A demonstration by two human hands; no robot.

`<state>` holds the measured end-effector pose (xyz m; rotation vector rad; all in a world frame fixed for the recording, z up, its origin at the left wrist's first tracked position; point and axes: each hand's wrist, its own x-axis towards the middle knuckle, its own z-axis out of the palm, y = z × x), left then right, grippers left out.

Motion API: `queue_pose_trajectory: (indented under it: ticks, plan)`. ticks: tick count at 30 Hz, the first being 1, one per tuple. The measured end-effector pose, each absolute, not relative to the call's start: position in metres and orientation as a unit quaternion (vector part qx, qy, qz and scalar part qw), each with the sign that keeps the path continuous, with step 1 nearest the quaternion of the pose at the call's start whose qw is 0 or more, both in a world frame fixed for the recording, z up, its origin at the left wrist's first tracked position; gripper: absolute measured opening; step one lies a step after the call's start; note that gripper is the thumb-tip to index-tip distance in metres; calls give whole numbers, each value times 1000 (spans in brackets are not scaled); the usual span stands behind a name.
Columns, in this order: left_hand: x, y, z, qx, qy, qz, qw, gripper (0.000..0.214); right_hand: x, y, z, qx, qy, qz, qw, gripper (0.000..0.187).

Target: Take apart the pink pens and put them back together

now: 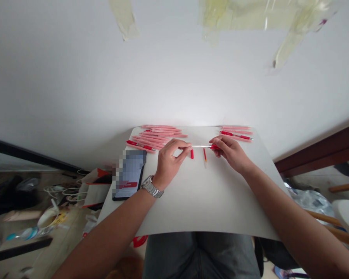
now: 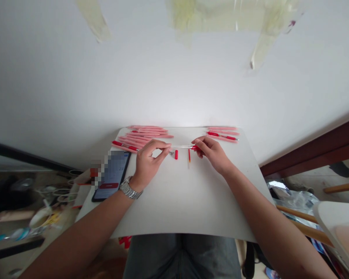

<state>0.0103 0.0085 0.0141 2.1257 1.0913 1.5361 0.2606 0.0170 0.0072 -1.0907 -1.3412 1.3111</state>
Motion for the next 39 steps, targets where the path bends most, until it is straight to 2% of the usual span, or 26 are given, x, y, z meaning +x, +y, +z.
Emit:
queue_pose_trajectory:
  ticks: [6, 13, 21, 39]
  plan:
    - [10, 9, 14, 730, 380, 544, 164, 6, 262, 19, 6, -423, -472, 599, 489, 35]
    - [9, 9, 14, 716, 393, 550, 174, 10, 259, 19, 10, -423, -446, 640, 461, 41]
    - [10, 10, 10, 718, 398, 538, 192, 9, 259, 16, 10, -401, -480, 624, 468, 33]
    - [14, 9, 7, 760, 368, 497, 199, 12, 258, 22, 3, -382, -376, 669, 516, 31]
